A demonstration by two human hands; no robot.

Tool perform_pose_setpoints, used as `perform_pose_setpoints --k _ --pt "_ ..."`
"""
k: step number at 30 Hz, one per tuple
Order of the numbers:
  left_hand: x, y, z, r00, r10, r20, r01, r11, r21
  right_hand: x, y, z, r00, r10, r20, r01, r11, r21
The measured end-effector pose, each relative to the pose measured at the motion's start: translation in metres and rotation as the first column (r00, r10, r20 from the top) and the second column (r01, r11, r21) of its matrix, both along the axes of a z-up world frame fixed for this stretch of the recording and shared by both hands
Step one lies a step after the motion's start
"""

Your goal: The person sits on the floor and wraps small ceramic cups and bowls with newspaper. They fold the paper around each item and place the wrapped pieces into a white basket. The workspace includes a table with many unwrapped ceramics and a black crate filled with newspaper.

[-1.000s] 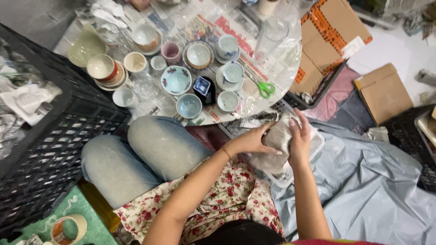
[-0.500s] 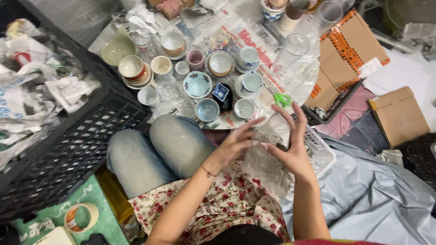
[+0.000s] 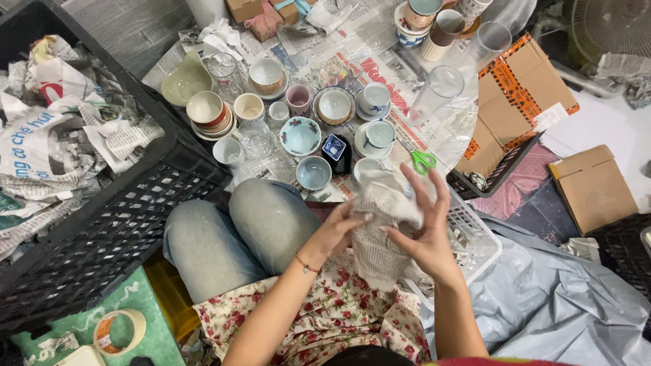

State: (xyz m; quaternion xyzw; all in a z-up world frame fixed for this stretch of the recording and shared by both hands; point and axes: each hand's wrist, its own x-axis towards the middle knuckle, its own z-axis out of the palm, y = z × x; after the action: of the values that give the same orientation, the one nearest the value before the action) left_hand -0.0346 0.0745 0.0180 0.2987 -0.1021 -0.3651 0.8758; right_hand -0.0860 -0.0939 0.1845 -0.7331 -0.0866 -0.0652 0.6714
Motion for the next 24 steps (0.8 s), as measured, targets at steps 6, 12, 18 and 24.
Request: perform_pose_setpoints --k 6,12,18,24 --pt "0.008 0.01 0.019 0.976 0.208 -0.065 -0.21 0.978 -0.02 -0.005 -0.01 -0.016 0.986 -0.163 -0.032 0.166 0.957 0.236" --pt "0.009 0.002 0.037 0.921 0.297 0.253 -0.349 0.918 0.189 0.0 -0.036 -0.064 0.909 -0.305 -0.284 0.332 0.942 0.051" --pt "0.007 0.0 0.065 0.798 0.339 0.498 -0.501 0.833 0.237 -0.01 -0.043 -0.099 0.828 -0.202 -0.523 0.296 0.95 0.101" --pt "0.012 0.018 0.068 0.863 0.098 0.496 -0.213 0.96 0.181 -0.003 -0.048 -0.095 0.815 -0.381 -0.437 0.446 0.894 0.053"
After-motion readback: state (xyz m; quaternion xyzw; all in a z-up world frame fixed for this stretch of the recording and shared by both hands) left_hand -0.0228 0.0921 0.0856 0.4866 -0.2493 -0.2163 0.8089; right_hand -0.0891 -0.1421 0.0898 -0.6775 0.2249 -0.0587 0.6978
